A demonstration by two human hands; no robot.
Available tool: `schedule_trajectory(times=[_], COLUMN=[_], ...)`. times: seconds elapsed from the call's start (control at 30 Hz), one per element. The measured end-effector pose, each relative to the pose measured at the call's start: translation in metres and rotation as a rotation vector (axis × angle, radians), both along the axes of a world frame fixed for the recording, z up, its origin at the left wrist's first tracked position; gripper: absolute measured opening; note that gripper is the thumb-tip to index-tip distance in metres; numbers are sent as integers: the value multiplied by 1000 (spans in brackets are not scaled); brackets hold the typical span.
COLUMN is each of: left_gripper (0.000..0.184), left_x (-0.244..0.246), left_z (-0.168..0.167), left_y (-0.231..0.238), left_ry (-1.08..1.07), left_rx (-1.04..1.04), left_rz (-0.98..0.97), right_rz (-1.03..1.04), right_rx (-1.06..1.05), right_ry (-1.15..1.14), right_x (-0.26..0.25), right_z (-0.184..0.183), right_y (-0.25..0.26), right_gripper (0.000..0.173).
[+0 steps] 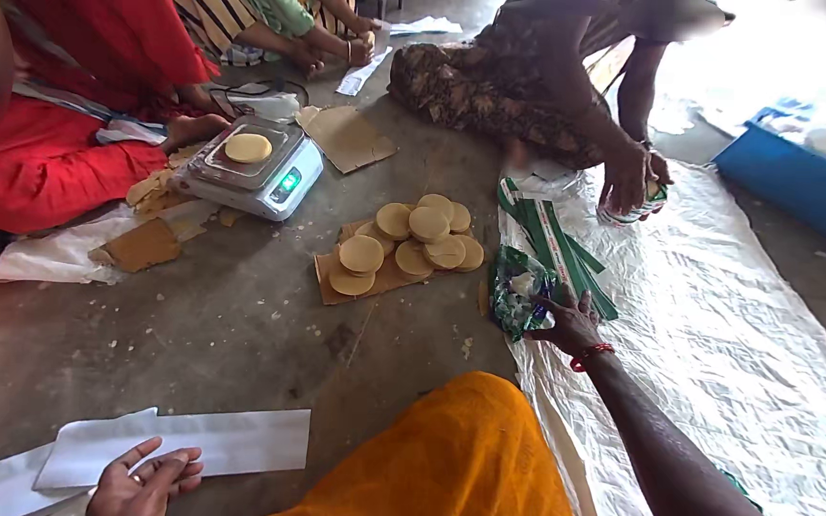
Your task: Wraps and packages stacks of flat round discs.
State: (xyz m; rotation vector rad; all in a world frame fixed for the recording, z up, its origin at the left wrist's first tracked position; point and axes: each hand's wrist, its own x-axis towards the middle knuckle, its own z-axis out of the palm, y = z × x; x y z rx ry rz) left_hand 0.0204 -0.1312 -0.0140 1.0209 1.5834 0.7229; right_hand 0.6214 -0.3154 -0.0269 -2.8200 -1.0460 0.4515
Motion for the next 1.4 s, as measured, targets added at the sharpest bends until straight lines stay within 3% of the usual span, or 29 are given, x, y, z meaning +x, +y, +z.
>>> schedule_trajectory(times=[0.17, 0.27, 0.4, 0.47, 0.57, 0.67, 0.8, 0.97, 1.1, 1.2, 1.33, 1.4], left_gripper=[56, 57, 53, 49, 35, 24, 41, 46, 50, 49, 39, 40], left_x=[-2, -4, -6, -6, 4, 6, 7, 16, 44, 69, 80, 80], left_z=[-3, -1, 5, 4, -4, -18, -51, -64, -62, -62, -82, -83], left_y=[1, 2, 2, 4, 7, 16, 27, 33, 38, 37, 36, 36], left_ry=[-1, -6, -2, 75, 409, 650, 777, 747, 730, 688, 685, 703], left_rx=[-1, 0, -28, 25, 285, 420, 447, 642, 492, 542, 737, 737], left_rz=[-8, 3, 14, -113, -464, -881, -1220, -1079, -875, -710, -747, -778], right_rz=[-56, -75, -248, -268, -224, -142, -127, -102, 86, 162, -7, -87], right_rx=[76, 358, 759, 898, 1000, 924, 702, 546, 467, 279, 170, 171], right_ry=[69, 173, 395, 489, 684, 988, 1339, 1360, 1126, 1051, 1178, 1254], right_x=[3, 3, -25, -44, -80, -135, -221, -304, -323, -332, -341, -343], right_z=[-5, -7, 5, 15, 44, 71, 81, 57, 21, 12, -11, -21], right_y=[0, -9, -18, -18, -3, 35, 90, 130, 153, 163, 168, 170], right_gripper=[75, 66, 36, 30, 26, 30, 34, 32, 40, 41, 39, 39])
